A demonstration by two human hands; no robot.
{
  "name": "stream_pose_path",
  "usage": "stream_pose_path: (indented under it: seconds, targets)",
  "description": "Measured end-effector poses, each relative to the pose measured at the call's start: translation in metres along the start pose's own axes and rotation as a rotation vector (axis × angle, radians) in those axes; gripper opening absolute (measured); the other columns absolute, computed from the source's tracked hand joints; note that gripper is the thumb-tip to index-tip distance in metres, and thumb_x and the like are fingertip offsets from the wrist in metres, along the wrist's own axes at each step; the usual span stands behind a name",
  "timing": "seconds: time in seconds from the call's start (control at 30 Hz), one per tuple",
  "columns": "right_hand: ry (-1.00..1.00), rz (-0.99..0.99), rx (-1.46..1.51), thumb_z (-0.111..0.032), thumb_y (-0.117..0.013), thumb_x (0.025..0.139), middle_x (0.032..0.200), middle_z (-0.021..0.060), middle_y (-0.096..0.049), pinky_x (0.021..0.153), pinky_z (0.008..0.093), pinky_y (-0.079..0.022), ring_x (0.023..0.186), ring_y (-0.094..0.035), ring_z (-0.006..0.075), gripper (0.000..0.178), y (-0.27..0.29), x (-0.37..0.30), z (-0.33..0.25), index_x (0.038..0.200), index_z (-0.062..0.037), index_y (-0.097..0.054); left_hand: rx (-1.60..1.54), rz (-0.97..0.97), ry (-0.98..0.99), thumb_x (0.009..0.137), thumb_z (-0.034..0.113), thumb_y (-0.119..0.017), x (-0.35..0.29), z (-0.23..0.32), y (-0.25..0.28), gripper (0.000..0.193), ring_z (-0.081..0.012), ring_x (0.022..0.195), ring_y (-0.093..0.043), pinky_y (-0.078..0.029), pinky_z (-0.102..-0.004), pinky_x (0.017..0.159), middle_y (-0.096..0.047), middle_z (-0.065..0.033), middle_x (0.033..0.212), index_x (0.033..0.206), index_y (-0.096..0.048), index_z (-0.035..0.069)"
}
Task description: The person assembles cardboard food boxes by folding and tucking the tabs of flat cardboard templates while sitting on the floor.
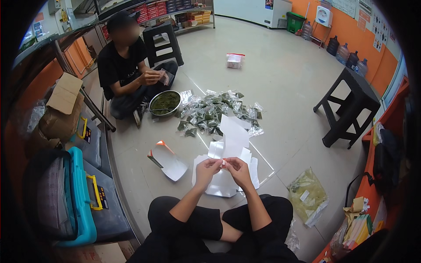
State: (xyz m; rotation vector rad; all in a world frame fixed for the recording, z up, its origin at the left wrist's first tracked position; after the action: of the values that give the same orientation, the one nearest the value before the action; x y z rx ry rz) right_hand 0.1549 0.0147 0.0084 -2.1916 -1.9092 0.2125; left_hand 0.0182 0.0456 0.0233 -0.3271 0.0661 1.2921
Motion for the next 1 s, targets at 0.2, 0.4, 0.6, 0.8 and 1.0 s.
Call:
stream_pose_path:
  seconds: [0.2, 0.4, 0.6, 0.8, 1.0]
  targets:
    - [0.010, -0.005, -0.028, -0.005, -0.055, 0.089, 0.102, 0.0135, -0.062, 0.085, 0.0285, -0.050, 0.092, -0.061, 0.0170, 0.020, 0.005, 0.000, 0.002, 0.104, 0.0080, -0.056, -0.035, 0.010, -0.006, 0.085, 0.019, -0.065, 0.002, -0.008, -0.005, 0.024, -0.0119, 0.082, -0.063, -0.049, -0.0216, 0.072, -0.065, -0.0069, 0.090, 0.097, -0.062, -0.001]
    - [-0.008, -0.003, -0.082, -0.004, -0.055, 0.088, 0.101, 0.0134, -0.062, 0.085, 0.0285, -0.050, 0.091, -0.061, 0.0168, 0.020, 0.006, 0.000, 0.005, 0.104, 0.0080, -0.056, -0.005, 0.035, 0.014, 0.085, 0.021, -0.065, -0.001, -0.012, -0.007, 0.023, -0.0113, 0.084, -0.061, -0.048, -0.0233, 0.075, -0.065, -0.0048, 0.091, 0.097, -0.063, 0.002]
    - [-0.003, 0.010, -0.060, -0.008, -0.061, 0.084, 0.091, 0.0095, -0.064, 0.078, 0.0248, -0.048, 0.085, -0.061, 0.0135, 0.020, 0.007, 0.001, 0.007, 0.100, 0.0045, -0.059, 0.026, -0.015, 0.059, 0.085, 0.022, -0.065, -0.005, -0.006, -0.008, 0.022, -0.0105, 0.086, -0.060, -0.047, -0.0261, 0.079, -0.064, -0.0016, 0.089, 0.099, -0.063, 0.005]
    - [0.003, -0.003, -0.214, -0.006, -0.061, 0.084, 0.091, 0.0094, -0.062, 0.077, 0.0246, -0.049, 0.084, -0.061, 0.0138, 0.022, 0.010, 0.002, 0.009, 0.102, 0.0040, -0.055, 0.151, -0.064, -0.001, 0.084, 0.020, -0.066, -0.001, -0.006, -0.006, 0.020, -0.0094, 0.083, -0.059, -0.047, -0.0223, 0.076, -0.065, -0.0019, 0.087, 0.095, -0.066, 0.004]
    - [0.009, 0.067, -0.256, -0.007, -0.063, 0.082, 0.091, 0.0069, -0.061, 0.070, 0.0245, -0.049, 0.079, -0.060, 0.0115, 0.020, 0.006, -0.002, 0.000, 0.099, -0.0015, -0.055, 0.319, -0.037, -0.241, 0.081, 0.014, -0.068, 0.002, -0.001, -0.009, 0.018, -0.0087, 0.073, -0.061, -0.048, -0.0198, 0.068, -0.067, -0.0069, 0.079, 0.090, -0.067, -0.002]
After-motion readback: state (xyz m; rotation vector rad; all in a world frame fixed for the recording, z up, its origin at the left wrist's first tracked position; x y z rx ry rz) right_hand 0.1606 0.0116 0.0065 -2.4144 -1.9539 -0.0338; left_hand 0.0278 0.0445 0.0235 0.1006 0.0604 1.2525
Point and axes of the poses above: each hand's wrist, its own x-axis towards the middle knuckle, its own y-axis out of the back of the hand, z = x × y, the point moved 4 cm from there along x, towards the middle knuckle
